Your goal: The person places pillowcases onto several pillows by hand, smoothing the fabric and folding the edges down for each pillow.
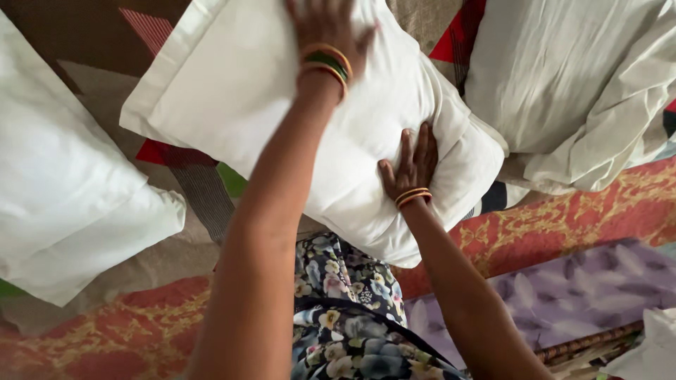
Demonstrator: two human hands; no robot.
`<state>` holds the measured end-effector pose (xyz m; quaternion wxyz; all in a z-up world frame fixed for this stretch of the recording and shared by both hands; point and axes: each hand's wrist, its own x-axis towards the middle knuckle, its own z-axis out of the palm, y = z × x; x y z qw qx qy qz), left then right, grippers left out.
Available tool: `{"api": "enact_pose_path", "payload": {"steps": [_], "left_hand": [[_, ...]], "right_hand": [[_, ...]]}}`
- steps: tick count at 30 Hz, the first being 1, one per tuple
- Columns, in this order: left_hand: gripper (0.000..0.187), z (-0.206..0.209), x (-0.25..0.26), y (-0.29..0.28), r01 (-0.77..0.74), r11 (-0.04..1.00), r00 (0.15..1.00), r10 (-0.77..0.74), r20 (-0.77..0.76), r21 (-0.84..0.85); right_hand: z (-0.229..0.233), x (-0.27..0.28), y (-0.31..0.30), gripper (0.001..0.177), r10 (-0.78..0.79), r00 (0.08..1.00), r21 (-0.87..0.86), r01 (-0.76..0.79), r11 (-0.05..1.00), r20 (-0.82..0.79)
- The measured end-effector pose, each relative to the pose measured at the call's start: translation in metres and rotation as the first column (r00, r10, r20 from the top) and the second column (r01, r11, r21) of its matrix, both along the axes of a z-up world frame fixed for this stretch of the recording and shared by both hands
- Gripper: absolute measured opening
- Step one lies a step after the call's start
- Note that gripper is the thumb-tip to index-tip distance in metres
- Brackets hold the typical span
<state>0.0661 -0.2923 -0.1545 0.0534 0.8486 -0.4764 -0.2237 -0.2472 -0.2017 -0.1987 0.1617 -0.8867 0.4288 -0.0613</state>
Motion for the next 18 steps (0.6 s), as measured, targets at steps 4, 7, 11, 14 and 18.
{"api": "enact_pose_path", "payload": {"steps": [4, 7, 11, 14, 18], "left_hand": [[0.073, 0.008, -0.081, 0.031, 0.372, 0.904, 0.928, -0.368, 0.061, -0.21], [0.055, -0.007, -0.088, 0.062, 0.398, 0.791, 0.874, -0.481, -0.071, -0.465], [0.05, -0.032, 0.003, 0.108, -0.068, 0.751, 0.997, 0.027, -0.072, -0.657], [0.063, -0.024, 0.093, 0.135, -0.235, 0.853, 0.917, 0.353, 0.185, -0.465], [0.066, -0.005, 0.122, 0.162, -0.477, 0.87, 0.867, 0.489, -0.097, 0.12]], "right_hand": [[0.008, 0.006, 0.0, 0.093, -0.033, 0.991, 0.086, 0.045, 0.995, -0.133], [0.03, 0.013, -0.002, 0.09, -0.038, 0.986, 0.177, 0.067, 0.982, -0.161], [0.073, 0.015, 0.01, 0.087, 0.018, 0.986, 0.15, 0.008, 0.989, -0.167], [0.076, 0.02, 0.017, 0.081, 0.212, 0.955, 0.107, -0.193, 0.975, -0.209], [0.051, -0.021, -0.021, 0.085, 0.047, 0.954, 0.101, -0.018, 0.995, -0.295]]}}
